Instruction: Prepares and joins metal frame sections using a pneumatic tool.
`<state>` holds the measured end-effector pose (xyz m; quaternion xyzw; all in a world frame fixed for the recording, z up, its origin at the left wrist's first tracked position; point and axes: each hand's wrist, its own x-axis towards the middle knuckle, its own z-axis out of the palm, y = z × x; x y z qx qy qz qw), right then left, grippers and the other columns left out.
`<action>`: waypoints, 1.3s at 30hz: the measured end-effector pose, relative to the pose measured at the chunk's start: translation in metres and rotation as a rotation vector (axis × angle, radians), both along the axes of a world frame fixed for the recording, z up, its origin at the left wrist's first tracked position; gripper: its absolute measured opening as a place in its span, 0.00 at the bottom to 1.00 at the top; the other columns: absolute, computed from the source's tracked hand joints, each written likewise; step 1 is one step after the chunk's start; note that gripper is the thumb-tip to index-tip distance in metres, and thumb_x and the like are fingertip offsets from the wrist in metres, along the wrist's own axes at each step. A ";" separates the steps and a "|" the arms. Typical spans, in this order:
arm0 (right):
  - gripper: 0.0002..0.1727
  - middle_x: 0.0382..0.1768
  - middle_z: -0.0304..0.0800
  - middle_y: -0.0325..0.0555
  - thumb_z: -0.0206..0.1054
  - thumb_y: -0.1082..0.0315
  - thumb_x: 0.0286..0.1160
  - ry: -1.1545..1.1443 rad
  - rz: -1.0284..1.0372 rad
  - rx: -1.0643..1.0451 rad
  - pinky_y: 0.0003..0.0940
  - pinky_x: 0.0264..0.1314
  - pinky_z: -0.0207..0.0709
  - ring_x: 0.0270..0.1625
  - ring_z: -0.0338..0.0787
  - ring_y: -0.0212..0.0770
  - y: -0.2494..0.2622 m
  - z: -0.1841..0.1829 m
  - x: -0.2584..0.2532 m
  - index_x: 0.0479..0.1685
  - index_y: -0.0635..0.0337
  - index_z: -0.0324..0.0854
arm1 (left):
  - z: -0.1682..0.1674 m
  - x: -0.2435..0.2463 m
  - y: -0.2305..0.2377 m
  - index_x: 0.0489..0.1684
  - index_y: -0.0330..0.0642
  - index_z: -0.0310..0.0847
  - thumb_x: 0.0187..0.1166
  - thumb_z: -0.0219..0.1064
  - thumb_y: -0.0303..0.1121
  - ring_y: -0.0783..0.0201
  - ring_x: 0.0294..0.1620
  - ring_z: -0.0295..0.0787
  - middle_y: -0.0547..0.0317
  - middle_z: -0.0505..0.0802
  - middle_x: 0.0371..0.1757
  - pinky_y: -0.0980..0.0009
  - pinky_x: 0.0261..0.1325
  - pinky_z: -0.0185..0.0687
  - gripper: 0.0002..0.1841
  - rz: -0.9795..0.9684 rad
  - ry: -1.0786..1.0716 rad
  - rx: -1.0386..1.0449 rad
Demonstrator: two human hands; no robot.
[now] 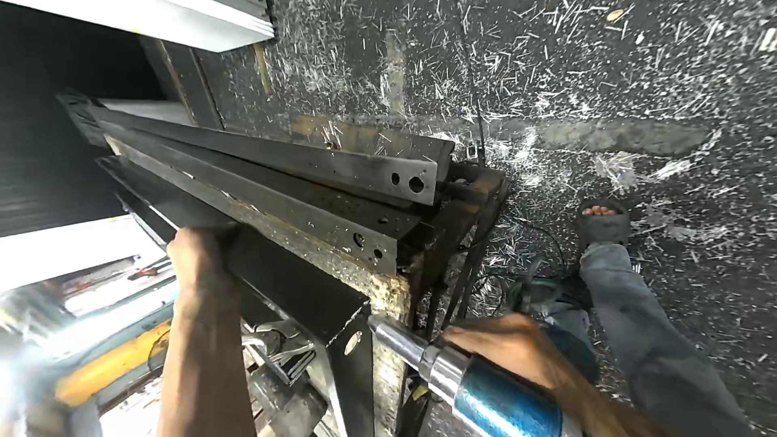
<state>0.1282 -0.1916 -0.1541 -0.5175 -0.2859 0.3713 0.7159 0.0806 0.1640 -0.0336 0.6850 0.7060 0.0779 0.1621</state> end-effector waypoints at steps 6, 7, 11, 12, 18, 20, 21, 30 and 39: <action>0.08 0.44 0.94 0.46 0.62 0.66 0.83 -0.232 -0.009 0.001 0.36 0.51 0.90 0.51 0.95 0.42 0.005 -0.012 -0.015 0.42 0.56 0.86 | 0.000 0.004 0.002 0.42 0.43 0.79 0.68 0.69 0.33 0.63 0.32 0.85 0.58 0.88 0.36 0.58 0.31 0.84 0.09 0.019 0.046 0.011; 0.10 0.41 0.94 0.46 0.65 0.61 0.76 -0.127 -0.055 0.026 0.34 0.44 0.89 0.45 0.94 0.39 0.006 -0.014 -0.023 0.42 0.57 0.86 | -0.001 0.005 0.002 0.40 0.43 0.79 0.68 0.69 0.33 0.63 0.30 0.85 0.58 0.88 0.34 0.59 0.30 0.83 0.08 0.028 0.043 0.016; 0.19 0.34 0.93 0.50 0.75 0.60 0.63 0.234 -0.257 0.040 0.23 0.45 0.85 0.39 0.92 0.29 0.007 -0.002 -0.059 0.44 0.67 0.86 | -0.003 0.004 0.003 0.42 0.43 0.77 0.65 0.69 0.31 0.64 0.30 0.85 0.59 0.87 0.34 0.61 0.29 0.83 0.10 0.037 0.019 0.022; 0.17 0.33 0.93 0.50 0.75 0.62 0.62 0.273 -0.275 0.018 0.22 0.46 0.84 0.38 0.91 0.28 0.009 0.003 -0.064 0.43 0.68 0.86 | -0.003 0.006 0.004 0.43 0.43 0.77 0.65 0.68 0.31 0.64 0.30 0.85 0.58 0.88 0.35 0.60 0.29 0.83 0.11 0.044 0.009 0.021; 0.13 0.32 0.94 0.44 0.75 0.63 0.63 0.319 -0.271 0.050 0.24 0.40 0.86 0.36 0.92 0.27 0.010 0.000 -0.060 0.42 0.62 0.88 | -0.004 0.016 -0.007 0.51 0.45 0.76 0.69 0.69 0.37 0.62 0.33 0.86 0.56 0.88 0.38 0.60 0.29 0.83 0.15 0.103 -0.027 0.052; 0.14 0.31 0.93 0.45 0.75 0.62 0.63 0.270 -0.228 0.061 0.26 0.37 0.85 0.34 0.92 0.29 0.007 -0.003 -0.050 0.41 0.62 0.88 | 0.009 0.019 -0.024 0.80 0.40 0.66 0.77 0.69 0.39 0.53 0.64 0.80 0.45 0.80 0.69 0.52 0.59 0.83 0.31 -0.035 0.078 0.090; 0.14 0.30 0.93 0.45 0.75 0.61 0.62 0.245 -0.199 0.057 0.28 0.35 0.84 0.33 0.91 0.31 0.007 -0.004 -0.042 0.40 0.62 0.88 | 0.020 0.018 -0.041 0.85 0.34 0.61 0.82 0.65 0.40 0.45 0.76 0.73 0.35 0.73 0.79 0.46 0.74 0.73 0.33 -0.247 0.171 0.087; 0.15 0.31 0.92 0.45 0.74 0.58 0.63 0.163 -0.098 0.057 0.33 0.34 0.84 0.34 0.92 0.35 0.003 -0.008 -0.029 0.42 0.60 0.87 | 0.014 -0.033 -0.161 0.40 0.44 0.94 0.89 0.32 0.57 0.51 0.68 0.87 0.53 0.98 0.50 0.47 0.81 0.62 0.39 -1.257 0.361 0.330; 0.18 0.32 0.93 0.49 0.71 0.57 0.66 0.201 -0.199 0.022 0.30 0.37 0.83 0.35 0.91 0.35 0.008 0.001 -0.047 0.44 0.64 0.88 | 0.006 -0.030 -0.157 0.26 0.48 0.92 0.90 0.33 0.55 0.58 0.53 0.88 0.57 0.97 0.37 0.50 0.72 0.62 0.38 -1.199 0.311 0.325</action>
